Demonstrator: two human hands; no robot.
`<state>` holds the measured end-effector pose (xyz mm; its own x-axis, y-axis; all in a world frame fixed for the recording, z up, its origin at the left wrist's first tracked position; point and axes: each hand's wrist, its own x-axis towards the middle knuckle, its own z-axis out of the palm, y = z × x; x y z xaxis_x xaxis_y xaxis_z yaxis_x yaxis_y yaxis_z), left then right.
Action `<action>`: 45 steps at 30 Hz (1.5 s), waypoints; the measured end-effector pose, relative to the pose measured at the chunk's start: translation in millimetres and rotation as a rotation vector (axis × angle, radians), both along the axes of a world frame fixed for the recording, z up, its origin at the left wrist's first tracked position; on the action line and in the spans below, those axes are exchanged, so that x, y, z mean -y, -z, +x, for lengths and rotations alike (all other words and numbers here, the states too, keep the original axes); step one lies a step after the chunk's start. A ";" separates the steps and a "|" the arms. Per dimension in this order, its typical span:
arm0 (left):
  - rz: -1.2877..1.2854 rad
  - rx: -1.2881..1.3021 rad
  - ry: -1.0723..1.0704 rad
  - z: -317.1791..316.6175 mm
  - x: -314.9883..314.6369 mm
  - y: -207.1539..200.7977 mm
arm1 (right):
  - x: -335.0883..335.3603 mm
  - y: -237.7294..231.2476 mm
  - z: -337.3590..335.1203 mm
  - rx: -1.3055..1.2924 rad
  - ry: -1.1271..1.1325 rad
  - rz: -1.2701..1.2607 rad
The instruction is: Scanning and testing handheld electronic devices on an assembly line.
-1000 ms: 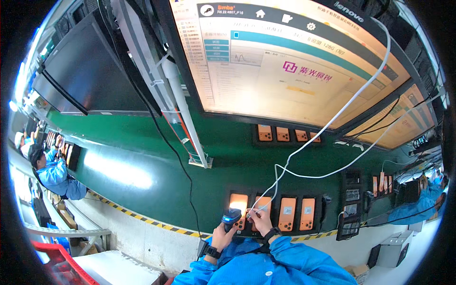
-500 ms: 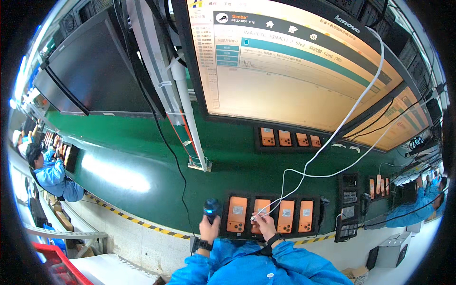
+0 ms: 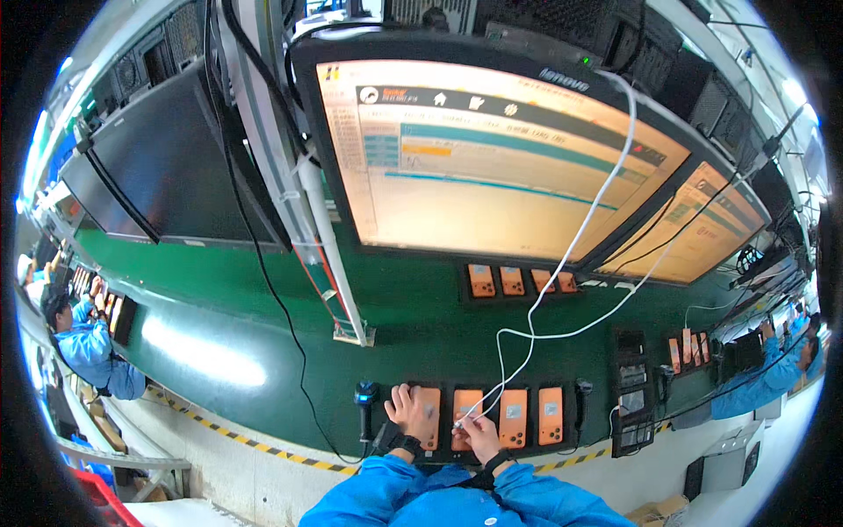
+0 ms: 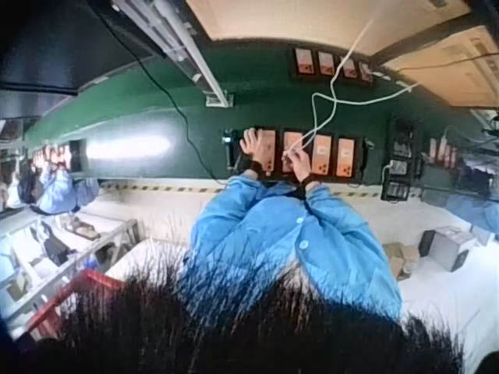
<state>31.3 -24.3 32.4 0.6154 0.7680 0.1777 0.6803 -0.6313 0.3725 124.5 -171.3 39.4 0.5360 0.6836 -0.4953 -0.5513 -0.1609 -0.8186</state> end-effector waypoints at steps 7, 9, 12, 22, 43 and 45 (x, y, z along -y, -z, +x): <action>-0.045 -0.152 -0.054 17.3 1.4 -15.2 | 6.5 -2.9 5.2 0.004 0.083 0.039; -0.088 -0.104 -0.082 15.2 0.5 -37.9 | 2.8 -4.0 10.6 0.046 0.055 0.010; -0.252 0.062 -0.043 4.9 8.2 -46.0 | 0.7 -6.5 18.8 0.185 0.009 -0.007; -0.376 0.416 -0.029 -16.3 42.3 -51.2 | -34.1 -50.8 18.8 0.436 -0.095 0.088; -0.266 0.454 0.034 -19.6 56.3 -45.9 | -31.5 -85.8 5.9 0.902 -0.322 0.126; -0.292 0.472 0.018 -20.3 59.3 -43.4 | -31.2 -85.3 2.8 0.869 -0.340 0.114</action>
<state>10.9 -83.6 75.8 0.5341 0.8167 0.2185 0.3873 -0.4661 0.7954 127.4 -140.1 124.7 0.4496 0.8909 0.0644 0.3226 -0.0947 -0.9418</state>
